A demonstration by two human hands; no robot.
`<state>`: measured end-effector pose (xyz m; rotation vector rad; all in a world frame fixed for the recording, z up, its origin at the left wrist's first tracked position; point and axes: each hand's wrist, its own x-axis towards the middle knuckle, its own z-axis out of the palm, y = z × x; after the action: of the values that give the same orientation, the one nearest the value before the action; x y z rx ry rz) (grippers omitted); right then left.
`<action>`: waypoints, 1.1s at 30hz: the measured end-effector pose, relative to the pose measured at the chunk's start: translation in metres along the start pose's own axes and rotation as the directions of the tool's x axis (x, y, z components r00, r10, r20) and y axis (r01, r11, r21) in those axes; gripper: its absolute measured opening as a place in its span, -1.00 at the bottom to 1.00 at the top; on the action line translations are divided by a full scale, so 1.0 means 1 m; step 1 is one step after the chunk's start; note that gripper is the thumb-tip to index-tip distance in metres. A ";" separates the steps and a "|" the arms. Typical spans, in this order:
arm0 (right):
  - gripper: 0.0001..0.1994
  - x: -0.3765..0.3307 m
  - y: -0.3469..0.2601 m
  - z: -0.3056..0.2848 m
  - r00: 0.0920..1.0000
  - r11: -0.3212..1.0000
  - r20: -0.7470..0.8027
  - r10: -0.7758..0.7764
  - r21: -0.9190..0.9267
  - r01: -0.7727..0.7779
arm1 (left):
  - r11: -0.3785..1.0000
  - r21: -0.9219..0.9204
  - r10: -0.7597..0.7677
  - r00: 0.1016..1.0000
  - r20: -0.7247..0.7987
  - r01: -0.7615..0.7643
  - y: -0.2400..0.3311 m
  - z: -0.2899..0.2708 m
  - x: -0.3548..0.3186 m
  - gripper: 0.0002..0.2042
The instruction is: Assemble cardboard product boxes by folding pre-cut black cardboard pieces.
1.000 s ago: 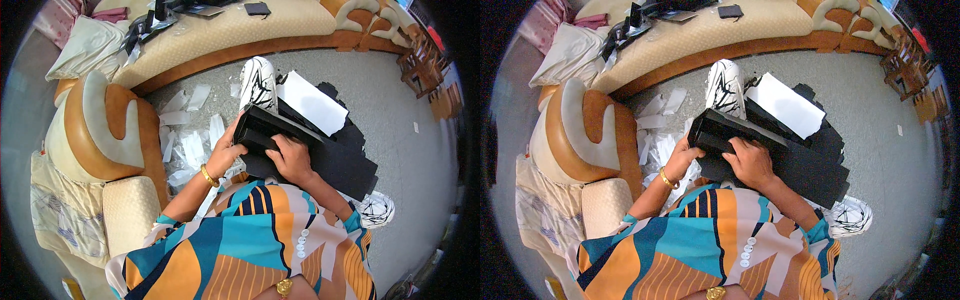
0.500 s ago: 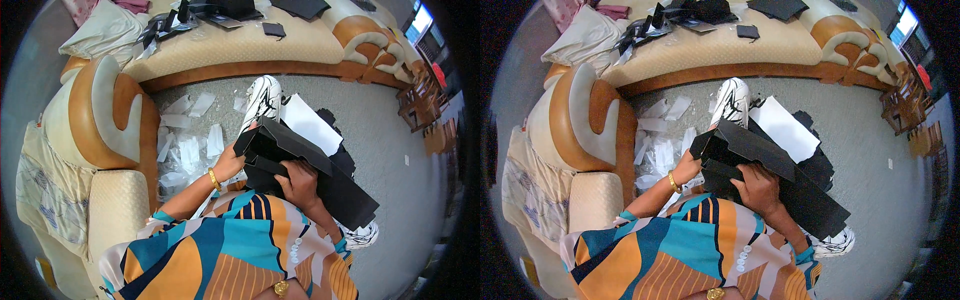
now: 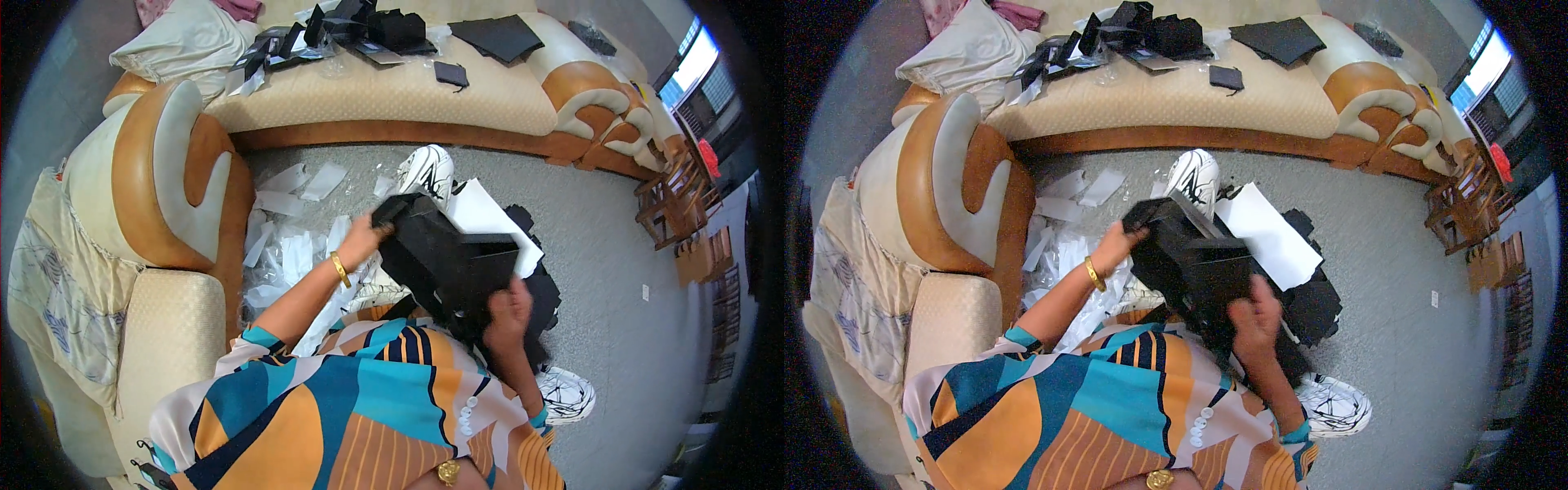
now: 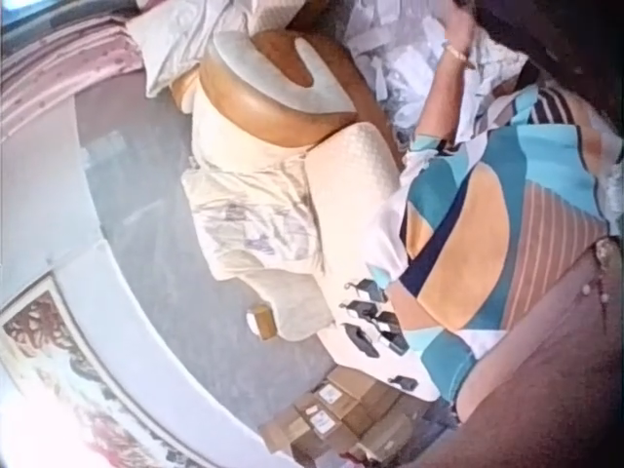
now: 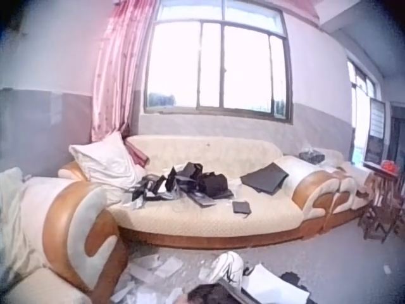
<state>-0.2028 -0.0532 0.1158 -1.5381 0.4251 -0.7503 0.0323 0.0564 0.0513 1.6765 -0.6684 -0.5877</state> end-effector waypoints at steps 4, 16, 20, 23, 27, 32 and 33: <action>-0.59 0.015 -0.028 -0.014 0.996 0.923 0.027 0.090 0.374 -0.093 | 0.994 -0.109 0.013 0.999 0.036 -0.009 -0.018 -0.028 0.015 -0.80; -0.31 0.036 0.003 -0.051 0.985 0.983 -0.080 0.155 -0.088 -0.162 | 0.944 0.317 -0.159 0.971 0.177 0.096 0.043 -0.029 0.031 -0.37; -0.05 0.021 -0.031 -0.025 0.993 0.906 -0.018 -0.116 -0.413 0.099 | 0.902 0.428 -0.136 0.980 0.146 0.061 0.037 -0.027 0.040 -0.28; 0.05 0.010 -0.044 -0.005 0.971 0.800 0.110 -0.213 -0.551 0.238 | 0.895 0.442 -0.145 0.978 0.150 0.065 0.044 -0.025 0.038 -0.30; 0.08 0.008 -0.033 0.000 0.973 0.670 0.131 -0.192 -0.707 0.228 | 0.890 0.451 -0.159 0.973 0.170 0.066 0.052 -0.024 0.031 -0.33; 0.01 0.019 -0.010 -0.002 0.991 0.682 0.083 -0.102 -0.720 0.130 | 0.879 0.472 -0.153 0.975 0.158 0.061 0.053 -0.026 0.028 -0.34; -0.01 0.023 -0.005 -0.006 0.997 0.726 0.042 -0.066 -0.683 0.077 | 0.872 0.489 -0.130 0.977 0.166 0.033 0.050 -0.027 0.029 -0.35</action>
<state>-0.1915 -0.0719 0.1255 -2.2707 0.6876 -0.6696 0.0654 0.0470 0.1049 2.1421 -0.9482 -0.6897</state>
